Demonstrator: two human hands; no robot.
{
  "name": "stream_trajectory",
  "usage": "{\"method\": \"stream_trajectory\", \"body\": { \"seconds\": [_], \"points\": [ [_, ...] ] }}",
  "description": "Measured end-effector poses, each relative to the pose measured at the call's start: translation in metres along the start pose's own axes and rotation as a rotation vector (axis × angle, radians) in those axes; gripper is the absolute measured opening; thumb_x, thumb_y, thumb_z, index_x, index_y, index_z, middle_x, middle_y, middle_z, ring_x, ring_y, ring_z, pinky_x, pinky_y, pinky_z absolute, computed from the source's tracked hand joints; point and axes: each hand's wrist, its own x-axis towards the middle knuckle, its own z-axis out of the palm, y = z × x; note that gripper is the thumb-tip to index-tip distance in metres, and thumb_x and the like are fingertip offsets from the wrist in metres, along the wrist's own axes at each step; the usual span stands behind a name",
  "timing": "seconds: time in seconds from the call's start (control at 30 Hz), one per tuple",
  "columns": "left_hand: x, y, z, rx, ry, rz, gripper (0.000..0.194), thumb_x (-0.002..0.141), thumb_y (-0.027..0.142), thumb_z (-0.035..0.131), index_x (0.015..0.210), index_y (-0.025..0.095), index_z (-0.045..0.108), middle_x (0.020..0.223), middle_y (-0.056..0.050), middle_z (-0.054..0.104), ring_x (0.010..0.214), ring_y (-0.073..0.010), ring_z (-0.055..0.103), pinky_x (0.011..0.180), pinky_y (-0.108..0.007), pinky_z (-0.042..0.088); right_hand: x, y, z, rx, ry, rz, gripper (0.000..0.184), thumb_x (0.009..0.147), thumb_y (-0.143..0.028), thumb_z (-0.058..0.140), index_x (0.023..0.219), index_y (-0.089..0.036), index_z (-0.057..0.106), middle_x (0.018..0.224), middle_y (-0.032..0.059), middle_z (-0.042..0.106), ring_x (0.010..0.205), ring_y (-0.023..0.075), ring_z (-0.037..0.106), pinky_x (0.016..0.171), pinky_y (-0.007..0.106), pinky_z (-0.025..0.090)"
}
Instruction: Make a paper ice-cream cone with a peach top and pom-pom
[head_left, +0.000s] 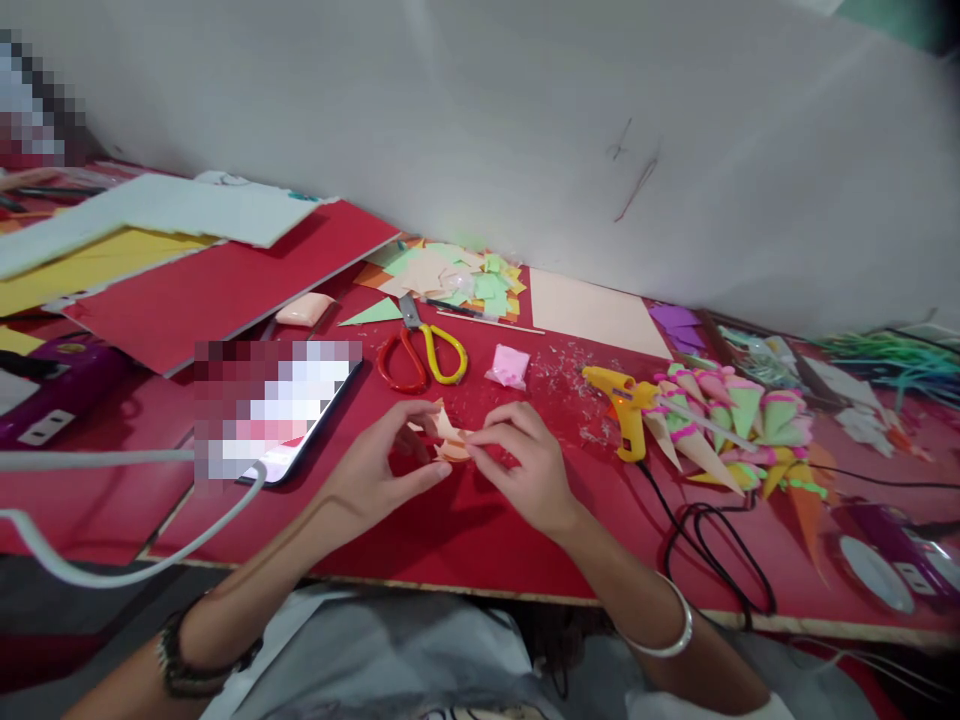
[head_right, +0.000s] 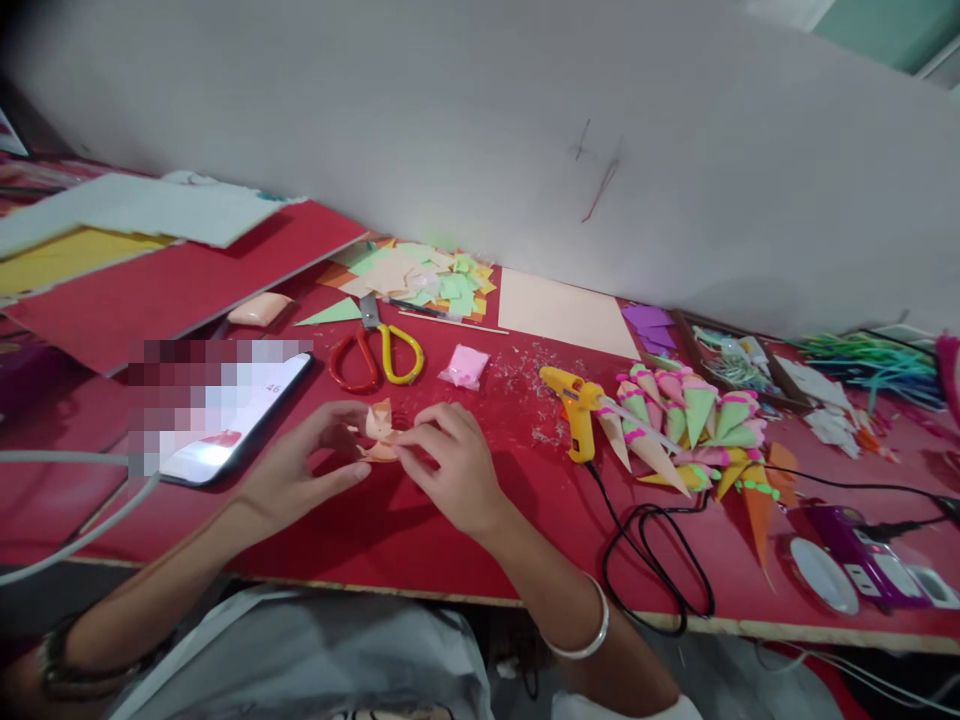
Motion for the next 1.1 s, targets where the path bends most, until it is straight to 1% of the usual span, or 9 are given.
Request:
{"method": "stream_trajectory", "body": {
  "seconds": [0.17, 0.3, 0.43, 0.53, 0.63, 0.77, 0.9, 1.0, 1.1],
  "points": [
    [0.001, -0.002, 0.011, -0.074, -0.004, -0.022, 0.033, 0.074, 0.031, 0.055, 0.103, 0.019, 0.045, 0.090, -0.003, 0.057, 0.080, -0.0150, 0.056, 0.074, -0.029, 0.046, -0.001, -0.002, 0.001, -0.010, 0.029, -0.005, 0.007, 0.080, -0.021, 0.050, 0.077, -0.022, 0.057, 0.077, 0.0030, 0.057, 0.077, 0.0158, 0.053, 0.071, 0.031, 0.040],
    [0.001, -0.003, 0.011, -0.120, 0.024, -0.018, 0.030, 0.073, 0.028, 0.055, 0.100, 0.019, 0.046, 0.090, -0.002, 0.056, 0.083, -0.0144, 0.056, 0.076, -0.027, 0.046, -0.001, -0.003, 0.001, 0.015, 0.040, 0.007, 0.005, 0.079, -0.019, 0.050, 0.076, -0.021, 0.054, 0.076, 0.0026, 0.059, 0.076, 0.0154, 0.053, 0.071, 0.031, 0.040],
    [0.000, -0.005, 0.009, -0.123, 0.053, -0.015, 0.026, 0.074, 0.026, 0.054, 0.099, 0.019, 0.047, 0.096, -0.004, 0.056, 0.088, -0.0153, 0.055, 0.080, -0.028, 0.045, 0.000, -0.004, 0.001, 0.066, 0.056, 0.053, 0.005, 0.078, -0.017, 0.050, 0.075, -0.020, 0.052, 0.073, 0.0017, 0.057, 0.072, 0.0142, 0.053, 0.069, 0.029, 0.041],
    [-0.001, -0.005, 0.006, -0.121, 0.037, -0.053, 0.018, 0.076, 0.029, 0.051, 0.090, 0.019, 0.051, 0.094, -0.005, 0.058, 0.084, -0.0169, 0.058, 0.077, -0.030, 0.046, 0.001, -0.004, 0.000, 0.105, 0.074, 0.125, 0.005, 0.077, -0.017, 0.049, 0.073, -0.020, 0.051, 0.070, 0.0006, 0.055, 0.068, 0.0134, 0.053, 0.067, 0.028, 0.041],
    [-0.002, -0.004, 0.003, -0.123, 0.032, -0.079, 0.015, 0.076, 0.031, 0.052, 0.085, 0.018, 0.053, 0.087, -0.004, 0.060, 0.077, -0.0161, 0.059, 0.072, -0.028, 0.047, 0.001, -0.004, 0.000, 0.124, 0.088, 0.159, 0.006, 0.077, -0.017, 0.049, 0.072, -0.020, 0.051, 0.069, 0.0004, 0.055, 0.067, 0.0131, 0.052, 0.065, 0.027, 0.041],
    [-0.003, 0.002, 0.003, -0.149, 0.076, -0.052, 0.019, 0.076, 0.030, 0.053, 0.090, 0.018, 0.052, 0.085, -0.003, 0.059, 0.073, -0.0133, 0.057, 0.068, -0.024, 0.046, 0.001, -0.004, 0.000, 0.117, 0.091, 0.131, 0.006, 0.077, -0.017, 0.049, 0.071, -0.019, 0.051, 0.069, 0.0008, 0.054, 0.067, 0.0128, 0.051, 0.065, 0.027, 0.041],
    [-0.001, 0.008, 0.008, -0.119, 0.124, -0.037, 0.014, 0.076, 0.031, 0.051, 0.081, 0.017, 0.051, 0.076, 0.000, 0.056, 0.069, -0.0115, 0.054, 0.065, -0.022, 0.046, 0.001, -0.003, 0.001, 0.087, 0.083, 0.072, 0.006, 0.077, -0.016, 0.050, 0.072, -0.019, 0.052, 0.070, 0.0011, 0.055, 0.068, 0.0129, 0.051, 0.065, 0.027, 0.041],
    [0.002, 0.008, 0.010, -0.076, 0.140, -0.049, 0.013, 0.076, 0.031, 0.050, 0.078, 0.018, 0.051, 0.076, 0.001, 0.057, 0.068, -0.0116, 0.054, 0.065, -0.022, 0.045, 0.001, -0.002, 0.001, 0.066, 0.085, 0.051, 0.006, 0.077, -0.016, 0.049, 0.072, -0.019, 0.052, 0.070, 0.0013, 0.055, 0.069, 0.0130, 0.052, 0.066, 0.027, 0.041],
    [0.002, 0.004, 0.009, -0.019, 0.127, -0.013, 0.011, 0.077, 0.029, 0.049, 0.080, 0.018, 0.052, 0.078, 0.000, 0.059, 0.069, -0.0123, 0.055, 0.065, -0.023, 0.045, 0.001, -0.002, 0.002, 0.060, 0.083, 0.044, 0.006, 0.077, -0.016, 0.049, 0.072, -0.018, 0.052, 0.070, 0.0014, 0.055, 0.068, 0.0128, 0.052, 0.065, 0.026, 0.041]
  ]
}}
